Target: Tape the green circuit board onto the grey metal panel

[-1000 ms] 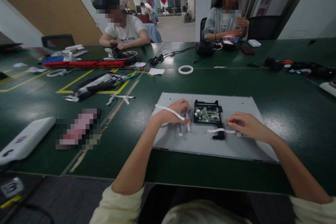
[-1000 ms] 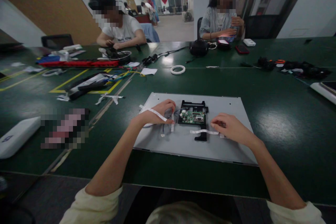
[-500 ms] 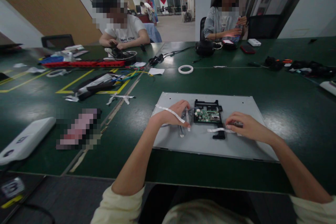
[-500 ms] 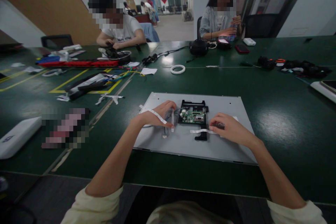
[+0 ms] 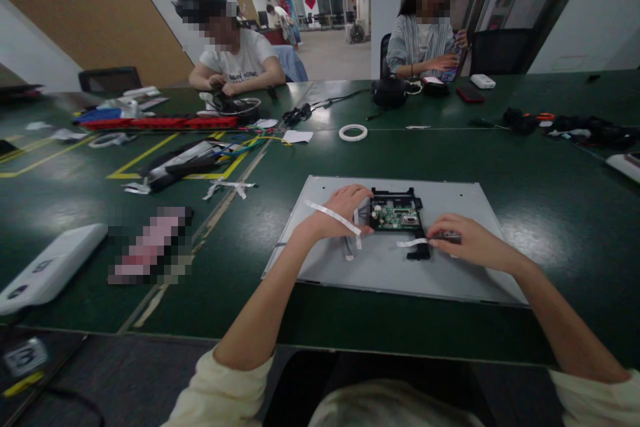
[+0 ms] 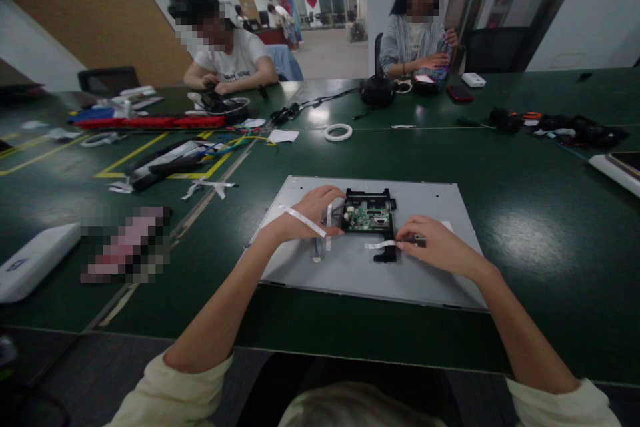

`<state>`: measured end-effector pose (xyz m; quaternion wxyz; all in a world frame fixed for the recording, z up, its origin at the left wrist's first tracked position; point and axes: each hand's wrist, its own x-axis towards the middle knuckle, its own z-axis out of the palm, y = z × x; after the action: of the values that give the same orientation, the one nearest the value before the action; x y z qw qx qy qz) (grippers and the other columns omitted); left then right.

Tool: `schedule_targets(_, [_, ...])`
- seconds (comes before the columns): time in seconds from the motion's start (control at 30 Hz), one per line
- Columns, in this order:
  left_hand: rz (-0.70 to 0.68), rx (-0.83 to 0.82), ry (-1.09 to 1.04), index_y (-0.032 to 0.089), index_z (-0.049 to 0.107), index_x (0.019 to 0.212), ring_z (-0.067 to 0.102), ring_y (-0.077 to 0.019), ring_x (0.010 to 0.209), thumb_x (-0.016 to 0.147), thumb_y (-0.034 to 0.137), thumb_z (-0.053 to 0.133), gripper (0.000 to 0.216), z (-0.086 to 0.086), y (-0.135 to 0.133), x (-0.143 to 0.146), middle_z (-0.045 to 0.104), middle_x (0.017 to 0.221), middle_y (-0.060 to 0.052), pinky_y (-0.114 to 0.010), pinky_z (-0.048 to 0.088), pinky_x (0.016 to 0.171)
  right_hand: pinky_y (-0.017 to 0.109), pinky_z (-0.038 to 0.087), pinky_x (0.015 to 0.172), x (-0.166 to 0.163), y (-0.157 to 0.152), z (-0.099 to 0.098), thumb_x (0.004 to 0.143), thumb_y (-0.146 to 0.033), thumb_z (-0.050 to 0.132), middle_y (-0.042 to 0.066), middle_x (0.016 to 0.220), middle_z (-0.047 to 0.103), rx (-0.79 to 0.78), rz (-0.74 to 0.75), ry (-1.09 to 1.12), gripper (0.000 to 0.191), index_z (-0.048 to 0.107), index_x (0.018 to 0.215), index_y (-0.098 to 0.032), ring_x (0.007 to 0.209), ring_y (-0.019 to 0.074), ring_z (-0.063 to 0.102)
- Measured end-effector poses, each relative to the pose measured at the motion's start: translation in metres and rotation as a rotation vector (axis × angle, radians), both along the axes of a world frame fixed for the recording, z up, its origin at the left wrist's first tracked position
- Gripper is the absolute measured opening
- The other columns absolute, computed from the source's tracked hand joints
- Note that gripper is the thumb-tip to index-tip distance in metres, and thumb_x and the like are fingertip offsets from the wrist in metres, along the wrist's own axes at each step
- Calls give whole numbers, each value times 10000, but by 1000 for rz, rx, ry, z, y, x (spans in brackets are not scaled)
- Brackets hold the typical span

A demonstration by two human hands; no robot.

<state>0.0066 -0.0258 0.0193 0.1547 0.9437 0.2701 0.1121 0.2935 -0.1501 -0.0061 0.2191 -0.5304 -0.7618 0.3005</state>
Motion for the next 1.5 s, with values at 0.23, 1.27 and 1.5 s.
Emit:
schedule_targets(0.23, [-189, -53, -55, 230, 419, 1290, 394, -265, 1245, 744, 286, 654, 596, 7, -17, 19, 439, 1330, -108, -459, 298, 1046, 329, 437, 776, -6, 3, -5, 861, -388, 503, 47, 926, 582, 48, -9, -50, 213, 629, 885, -219, 866, 174, 542])
schedule_targets(1.27, [-245, -192, -8, 210, 532, 1240, 424, -208, 1262, 780, 121, 580, 471, -3, -11, 19, 506, 1335, -88, -420, 301, 1054, 230, 375, 593, -15, -6, 11, 847, -380, 532, -8, 752, 527, -238, -57, 480, 197, 571, 921, -202, 669, 104, 482])
schedule_targets(1.5, [-197, -160, -13, 219, 500, 1263, 346, -246, 1320, 765, 160, 601, 511, -2, -14, 19, 459, 1377, -97, -515, 194, 1085, 247, 395, 652, -14, -4, 8, 839, -380, 555, -11, 759, 532, -184, -166, 584, 207, 589, 967, -221, 682, 106, 487])
